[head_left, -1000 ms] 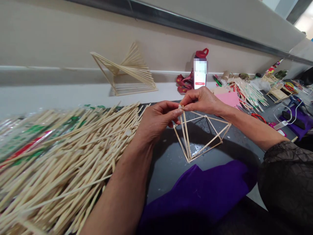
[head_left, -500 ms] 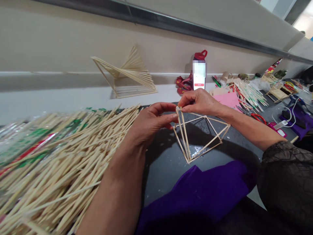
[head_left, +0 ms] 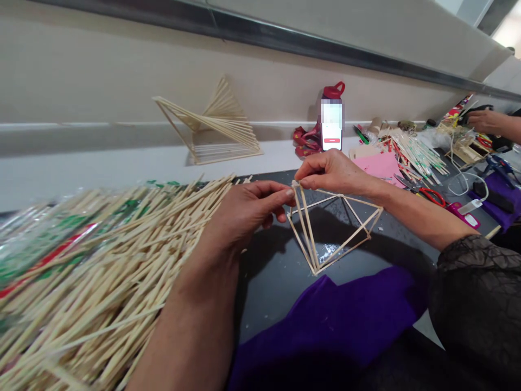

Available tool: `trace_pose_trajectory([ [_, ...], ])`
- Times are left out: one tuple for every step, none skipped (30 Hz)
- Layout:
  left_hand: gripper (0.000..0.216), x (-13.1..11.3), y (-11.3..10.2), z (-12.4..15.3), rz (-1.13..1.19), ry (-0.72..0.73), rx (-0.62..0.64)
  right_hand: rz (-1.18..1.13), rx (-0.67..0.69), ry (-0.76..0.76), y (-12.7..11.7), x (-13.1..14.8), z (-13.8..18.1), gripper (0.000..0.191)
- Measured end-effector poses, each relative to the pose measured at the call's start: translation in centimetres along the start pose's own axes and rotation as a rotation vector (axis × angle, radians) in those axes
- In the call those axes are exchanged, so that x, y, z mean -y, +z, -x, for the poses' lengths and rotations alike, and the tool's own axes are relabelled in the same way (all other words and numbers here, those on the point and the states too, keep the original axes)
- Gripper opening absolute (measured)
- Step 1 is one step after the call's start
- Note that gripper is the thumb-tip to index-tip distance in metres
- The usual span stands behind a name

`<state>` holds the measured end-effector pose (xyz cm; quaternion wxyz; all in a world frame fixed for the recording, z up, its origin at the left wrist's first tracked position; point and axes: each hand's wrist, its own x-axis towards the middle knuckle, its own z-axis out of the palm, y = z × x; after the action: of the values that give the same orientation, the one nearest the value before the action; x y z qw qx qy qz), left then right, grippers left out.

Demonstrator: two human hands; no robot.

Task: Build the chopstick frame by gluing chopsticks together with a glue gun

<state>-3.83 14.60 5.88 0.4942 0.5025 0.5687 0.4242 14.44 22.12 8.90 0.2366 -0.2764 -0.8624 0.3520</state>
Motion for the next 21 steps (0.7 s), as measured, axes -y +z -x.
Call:
trace_pose_trajectory([
  [0.031,0.0,0.0,0.2,-0.020,-0.017,0.029,-0.001,0.001,-0.001,0.0,0.1,0.0,0.016],
  [0.032,0.0,0.1,0.3,-0.050,-0.031,0.052,-0.002,0.005,-0.002,0.0,0.1,0.0,0.016],
  [0.032,0.0,0.2,0.5,-0.079,-0.044,0.065,-0.002,0.010,-0.001,0.0,0.1,0.0,0.017],
  [0.033,0.1,0.4,0.7,-0.096,-0.054,0.068,-0.003,0.012,0.002,0.1,0.1,0.0,0.017],
  [0.033,0.1,0.6,0.8,-0.091,-0.064,0.067,-0.006,0.014,0.004,0.1,0.1,0.0,0.018],
  [0.033,0.2,0.9,0.9,-0.060,-0.076,0.061,-0.010,0.014,0.006,0.1,0.1,-0.1,0.018],
  [0.033,0.3,1.2,1.0,-0.007,-0.091,0.047,-0.015,0.012,0.006,0.2,0.1,-0.1,0.018],
  [0.034,0.4,1.5,1.1,0.055,-0.107,0.028,-0.018,0.011,0.004,0.2,0.1,-0.1,0.018],
  [0.035,0.5,1.8,1.1,0.117,-0.122,0.008,-0.022,0.011,0.000,0.2,0.1,-0.1,0.018],
  [0.036,0.5,2.1,1.0,0.170,-0.131,-0.011,-0.026,0.012,-0.005,0.1,0.1,-0.1,0.018],
  [0.036,0.6,2.3,1.0,0.212,-0.134,-0.028,-0.031,0.015,-0.008,0.1,0.0,-0.1,0.018],
  [0.036,0.7,2.5,0.9,0.243,-0.133,-0.039,-0.037,0.019,-0.009,0.1,0.0,-0.1,0.018],
  [0.035,0.9,2.6,0.9,0.263,-0.130,-0.046,-0.043,0.021,-0.006,0.1,-0.1,-0.1,0.018],
  [0.034,1.0,2.7,0.8,0.276,-0.130,-0.048,-0.048,0.022,-0.003,0.1,-0.2,-0.1,0.017],
  [0.033,1.1,2.9,0.7,0.282,-0.131,-0.049,-0.048,0.026,0.000,0.2,-0.3,-0.1,0.017],
  [0.032,1.1,3.0,0.7,0.284,-0.131,-0.051,-0.044,0.031,0.002,0.2,-0.3,-0.1,0.016],
  [0.030,1.2,3.1,0.6,0.283,-0.133,-0.054,-0.034,0.037,0.005,0.2,-0.4,-0.1,0.016],
  [0.029,1.2,3.3,0.6,0.280,-0.135,-0.058,-0.021,0.046,0.008,0.2,-0.4,-0.1,0.016],
  [0.028,1.2,3.4,0.5,0.277,-0.136,-0.064,-0.005,0.050,0.013,0.0,-0.3,-0.1,0.016],
  [0.027,1.2,3.5,0.5,0.277,-0.137,-0.072,0.009,0.044,0.018,-0.3,-0.2,-0.1,0.018],
  [0.027,1.2,3.6,0.5,0.279,-0.139,-0.078,0.016,0.023,0.022,-0.7,0.0,0.0,0.020],
])
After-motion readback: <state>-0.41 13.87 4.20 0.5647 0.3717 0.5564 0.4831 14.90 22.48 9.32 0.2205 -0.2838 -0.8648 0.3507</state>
